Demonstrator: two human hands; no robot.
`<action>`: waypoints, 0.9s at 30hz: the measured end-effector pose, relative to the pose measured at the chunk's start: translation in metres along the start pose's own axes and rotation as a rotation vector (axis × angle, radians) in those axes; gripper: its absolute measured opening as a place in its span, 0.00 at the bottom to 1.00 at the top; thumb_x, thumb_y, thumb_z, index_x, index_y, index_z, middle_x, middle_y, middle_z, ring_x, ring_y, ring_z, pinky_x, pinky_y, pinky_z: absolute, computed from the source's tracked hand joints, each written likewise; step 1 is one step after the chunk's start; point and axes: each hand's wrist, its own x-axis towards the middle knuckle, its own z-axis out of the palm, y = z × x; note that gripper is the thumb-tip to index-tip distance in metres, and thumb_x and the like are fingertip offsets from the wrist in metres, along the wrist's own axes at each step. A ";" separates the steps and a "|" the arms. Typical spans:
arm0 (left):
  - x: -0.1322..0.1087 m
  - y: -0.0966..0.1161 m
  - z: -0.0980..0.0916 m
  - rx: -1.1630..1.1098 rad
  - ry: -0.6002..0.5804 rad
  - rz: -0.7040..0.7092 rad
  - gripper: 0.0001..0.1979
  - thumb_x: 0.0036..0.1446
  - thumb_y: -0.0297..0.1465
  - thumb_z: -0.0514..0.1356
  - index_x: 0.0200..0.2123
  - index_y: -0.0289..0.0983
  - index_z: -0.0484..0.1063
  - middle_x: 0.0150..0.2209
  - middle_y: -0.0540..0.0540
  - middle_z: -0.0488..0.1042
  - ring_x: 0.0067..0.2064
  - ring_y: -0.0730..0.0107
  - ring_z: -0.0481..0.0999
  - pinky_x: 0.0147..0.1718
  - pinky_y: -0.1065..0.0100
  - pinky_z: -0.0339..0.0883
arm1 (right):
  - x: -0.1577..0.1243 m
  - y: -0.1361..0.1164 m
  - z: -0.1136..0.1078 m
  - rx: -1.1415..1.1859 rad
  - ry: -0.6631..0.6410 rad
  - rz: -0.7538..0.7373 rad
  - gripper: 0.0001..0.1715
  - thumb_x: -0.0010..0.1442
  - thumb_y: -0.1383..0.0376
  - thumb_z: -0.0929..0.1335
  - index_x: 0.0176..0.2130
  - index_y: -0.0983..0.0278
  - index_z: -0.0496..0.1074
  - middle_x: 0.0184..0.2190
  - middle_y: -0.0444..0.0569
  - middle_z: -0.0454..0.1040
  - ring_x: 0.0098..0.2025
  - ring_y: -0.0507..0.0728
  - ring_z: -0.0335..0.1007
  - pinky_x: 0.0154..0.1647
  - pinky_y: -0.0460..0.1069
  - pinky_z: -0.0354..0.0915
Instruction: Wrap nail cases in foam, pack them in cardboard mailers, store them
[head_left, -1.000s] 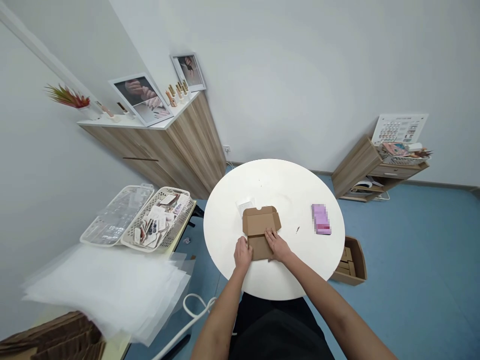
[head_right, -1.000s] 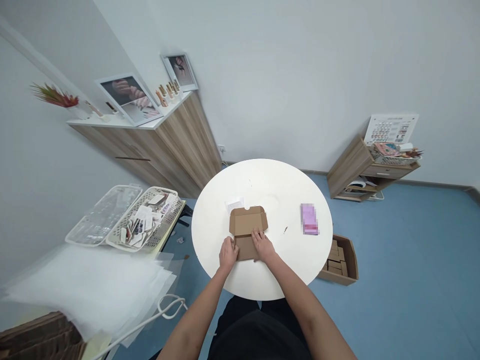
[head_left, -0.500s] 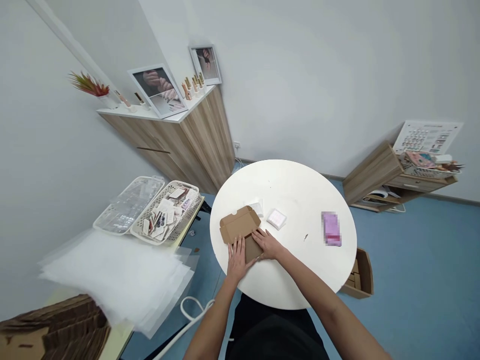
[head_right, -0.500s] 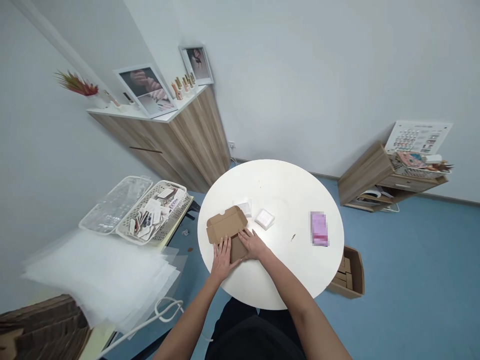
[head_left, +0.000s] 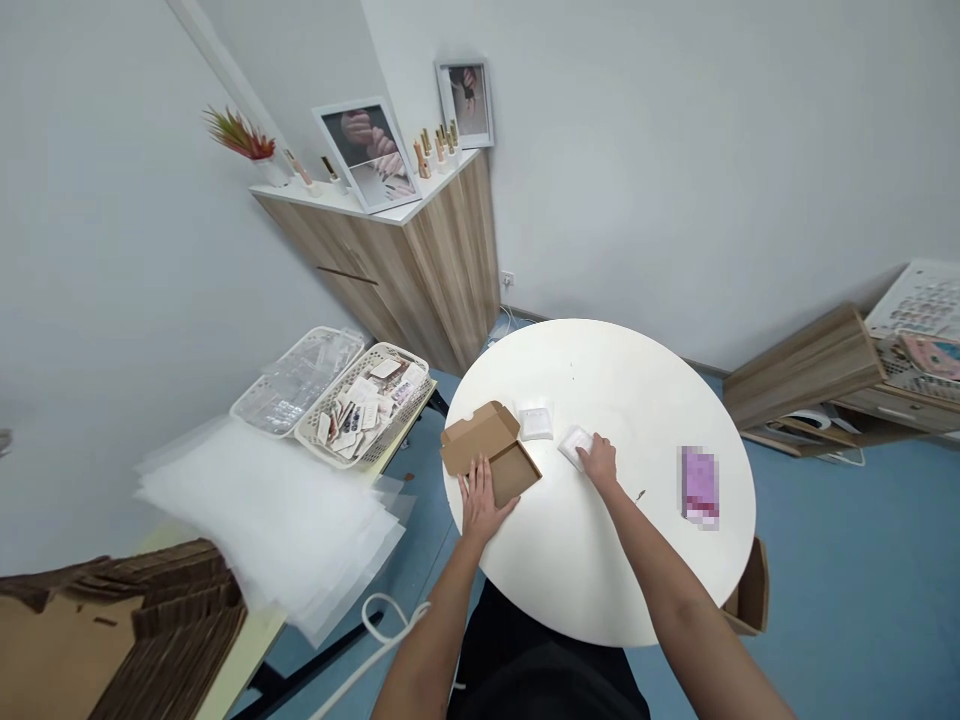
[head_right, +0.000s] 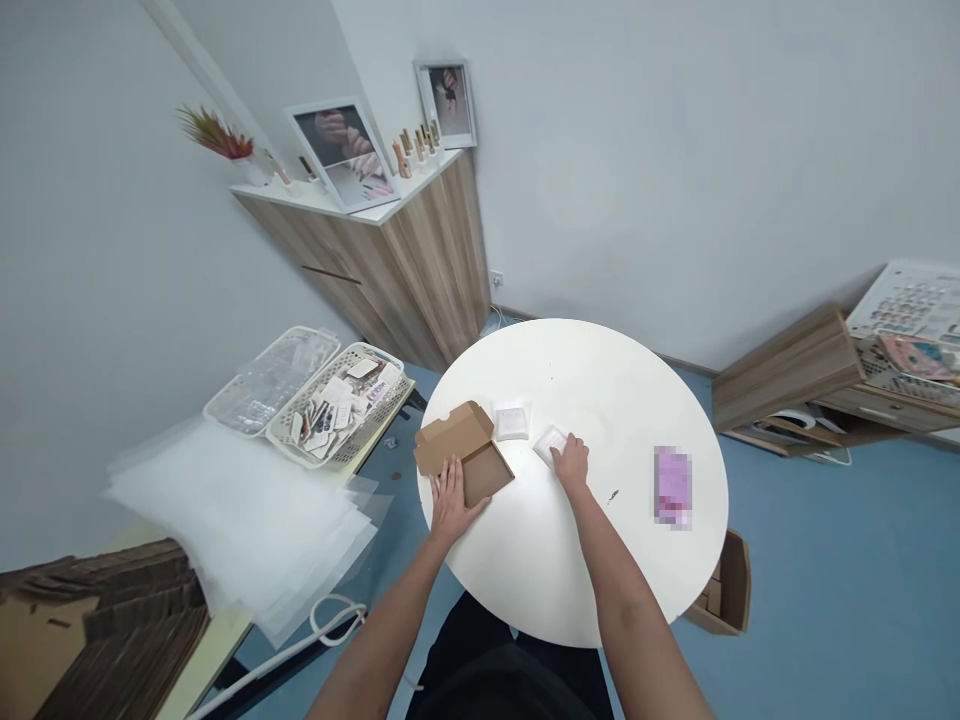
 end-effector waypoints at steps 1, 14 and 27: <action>0.001 0.000 -0.001 -0.007 -0.005 0.002 0.51 0.57 0.55 0.53 0.69 0.33 0.30 0.69 0.31 0.47 0.69 0.44 0.44 0.63 0.37 0.37 | 0.001 -0.001 -0.001 -0.008 -0.011 0.012 0.31 0.57 0.56 0.64 0.56 0.71 0.64 0.52 0.67 0.67 0.57 0.72 0.60 0.55 0.62 0.57; 0.006 0.001 -0.005 -0.050 -0.054 0.012 0.53 0.55 0.53 0.56 0.69 0.32 0.31 0.69 0.29 0.44 0.70 0.43 0.42 0.63 0.38 0.38 | -0.025 -0.057 -0.022 0.263 -0.145 0.081 0.20 0.52 0.59 0.66 0.45 0.60 0.59 0.38 0.48 0.72 0.38 0.59 0.71 0.37 0.50 0.64; -0.014 -0.038 -0.026 -0.057 -0.127 0.007 0.50 0.56 0.50 0.57 0.69 0.36 0.32 0.68 0.31 0.51 0.68 0.44 0.50 0.63 0.39 0.39 | -0.087 -0.138 0.043 0.250 -0.298 -0.158 0.17 0.51 0.65 0.64 0.42 0.61 0.59 0.42 0.52 0.71 0.45 0.61 0.70 0.46 0.55 0.66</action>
